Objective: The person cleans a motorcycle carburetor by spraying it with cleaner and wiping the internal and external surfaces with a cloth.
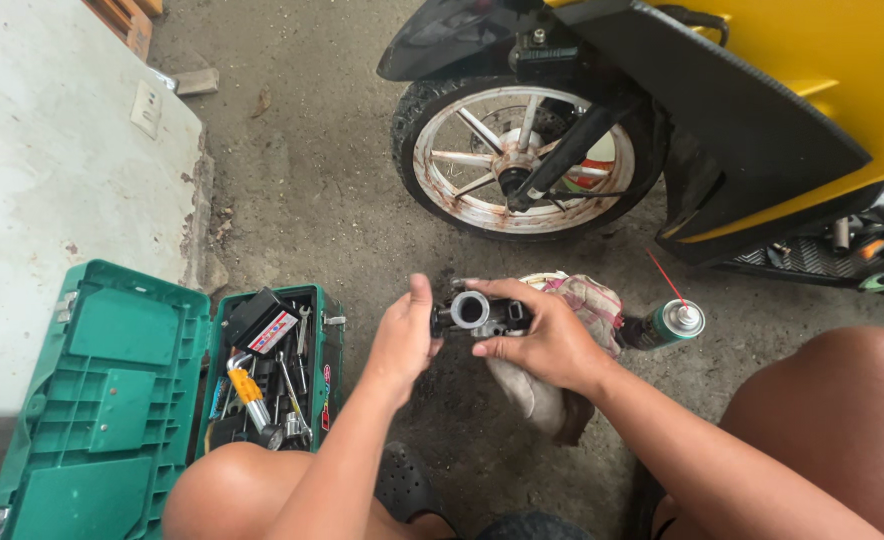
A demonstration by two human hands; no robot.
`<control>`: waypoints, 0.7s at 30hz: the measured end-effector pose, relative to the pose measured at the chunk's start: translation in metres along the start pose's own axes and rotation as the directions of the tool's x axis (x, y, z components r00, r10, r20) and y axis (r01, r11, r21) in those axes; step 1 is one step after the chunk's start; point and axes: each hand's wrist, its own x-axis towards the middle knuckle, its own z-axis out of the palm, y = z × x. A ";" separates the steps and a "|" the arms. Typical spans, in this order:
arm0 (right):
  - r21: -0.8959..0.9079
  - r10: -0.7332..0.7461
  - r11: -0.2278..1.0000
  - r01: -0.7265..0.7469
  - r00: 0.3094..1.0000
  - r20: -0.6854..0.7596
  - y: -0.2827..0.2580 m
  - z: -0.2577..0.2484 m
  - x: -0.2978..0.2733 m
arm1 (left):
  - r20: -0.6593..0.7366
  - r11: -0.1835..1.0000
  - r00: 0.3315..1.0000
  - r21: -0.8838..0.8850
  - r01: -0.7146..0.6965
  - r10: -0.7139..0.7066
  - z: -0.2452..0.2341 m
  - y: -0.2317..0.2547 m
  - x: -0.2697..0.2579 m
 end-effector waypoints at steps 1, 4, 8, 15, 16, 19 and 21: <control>-0.001 0.008 1.000 -0.008 1.000 -0.017 0.002 0.000 0.000 | -0.043 0.996 0.998 0.080 -0.050 0.053 -0.004 0.006 -0.003; 0.016 0.003 1.000 -0.002 0.999 -0.049 0.011 -0.003 -0.001 | -0.086 0.884 0.921 0.326 -0.335 0.381 -0.010 0.016 -0.012; 0.053 -0.062 0.997 0.065 0.997 -0.044 0.018 -0.004 -0.001 | 0.106 0.533 0.670 0.519 -0.668 0.735 -0.011 0.011 -0.018; -0.074 -0.085 0.994 0.086 0.996 0.012 0.033 0.001 -0.004 | -0.017 0.684 0.835 0.582 -0.440 0.551 0.004 -0.032 0.015; -0.093 -0.052 0.994 0.054 0.998 0.032 0.036 0.002 -0.005 | -0.009 0.763 0.909 0.547 -0.345 0.417 0.004 -0.036 0.021; -0.143 0.015 0.990 -0.004 0.997 0.074 0.041 0.005 -0.006 | 0.031 0.912 0.999 0.407 -0.049 0.040 0.001 -0.043 0.030; -0.169 0.010 0.986 0.003 0.997 0.076 0.043 0.009 -0.004 | 0.057 0.960 0.991 0.262 0.102 -0.121 -0.001 -0.041 0.028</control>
